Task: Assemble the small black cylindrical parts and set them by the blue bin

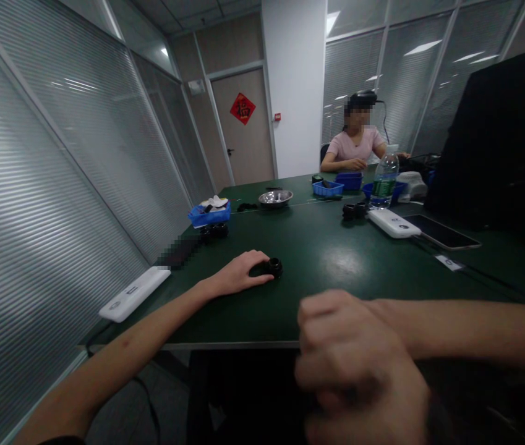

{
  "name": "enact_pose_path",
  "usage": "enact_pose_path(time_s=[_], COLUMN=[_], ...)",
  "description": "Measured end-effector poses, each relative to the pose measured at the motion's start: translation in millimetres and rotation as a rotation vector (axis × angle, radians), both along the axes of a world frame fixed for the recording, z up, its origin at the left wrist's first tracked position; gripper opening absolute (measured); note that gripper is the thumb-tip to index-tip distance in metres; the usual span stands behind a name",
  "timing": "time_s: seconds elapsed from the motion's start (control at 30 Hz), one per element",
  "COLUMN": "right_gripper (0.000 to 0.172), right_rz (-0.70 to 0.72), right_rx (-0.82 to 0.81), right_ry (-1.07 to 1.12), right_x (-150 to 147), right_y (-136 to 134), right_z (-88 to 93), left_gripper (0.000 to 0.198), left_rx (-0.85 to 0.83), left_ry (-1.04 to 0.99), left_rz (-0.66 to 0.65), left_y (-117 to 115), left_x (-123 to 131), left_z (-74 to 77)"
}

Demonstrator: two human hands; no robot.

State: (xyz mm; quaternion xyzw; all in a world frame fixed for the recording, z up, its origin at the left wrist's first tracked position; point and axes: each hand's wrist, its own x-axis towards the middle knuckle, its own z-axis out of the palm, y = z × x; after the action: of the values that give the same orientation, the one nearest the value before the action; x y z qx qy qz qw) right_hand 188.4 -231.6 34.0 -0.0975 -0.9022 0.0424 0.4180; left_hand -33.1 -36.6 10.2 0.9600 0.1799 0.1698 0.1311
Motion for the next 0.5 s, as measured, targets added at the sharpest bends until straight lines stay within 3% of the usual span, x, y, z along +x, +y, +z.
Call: enact_pose_path(time_s=[0.07, 0.13, 0.2, 0.33, 0.5], right_gripper=[0.010, 0.020, 0.036, 0.052, 0.045], right_rz=[-0.089, -0.373, -0.553, -0.611, -0.612], right_rx=[-0.029, -0.221, -0.419, -0.564, -0.535], right_ry=[-0.002, 0.016, -0.045, -0.163, -0.142], right_x=[9.3, 18.8, 25.2, 25.0, 21.1], right_y=[39.7, 77.3, 104.5, 123.8, 123.4], right_z=[4.8, 1.6, -8.6, -28.5, -33.8], left_gripper=[0.038, 0.038, 0.038, 0.037, 0.036], left_rx=[-0.007, -0.014, -0.019, -0.029, -0.019], left_ry=[0.008, 0.021, 0.032, 0.044, 0.044], left_rz=[-0.001, -0.003, -0.002, 0.007, 0.011], left_y=[-0.9, -1.3, -1.1, 0.8, 2.2], left_x=[-0.2, -0.5, -0.7, -1.0, -1.5], left_z=[0.8, 1.7, 2.4, 2.1, 0.1])
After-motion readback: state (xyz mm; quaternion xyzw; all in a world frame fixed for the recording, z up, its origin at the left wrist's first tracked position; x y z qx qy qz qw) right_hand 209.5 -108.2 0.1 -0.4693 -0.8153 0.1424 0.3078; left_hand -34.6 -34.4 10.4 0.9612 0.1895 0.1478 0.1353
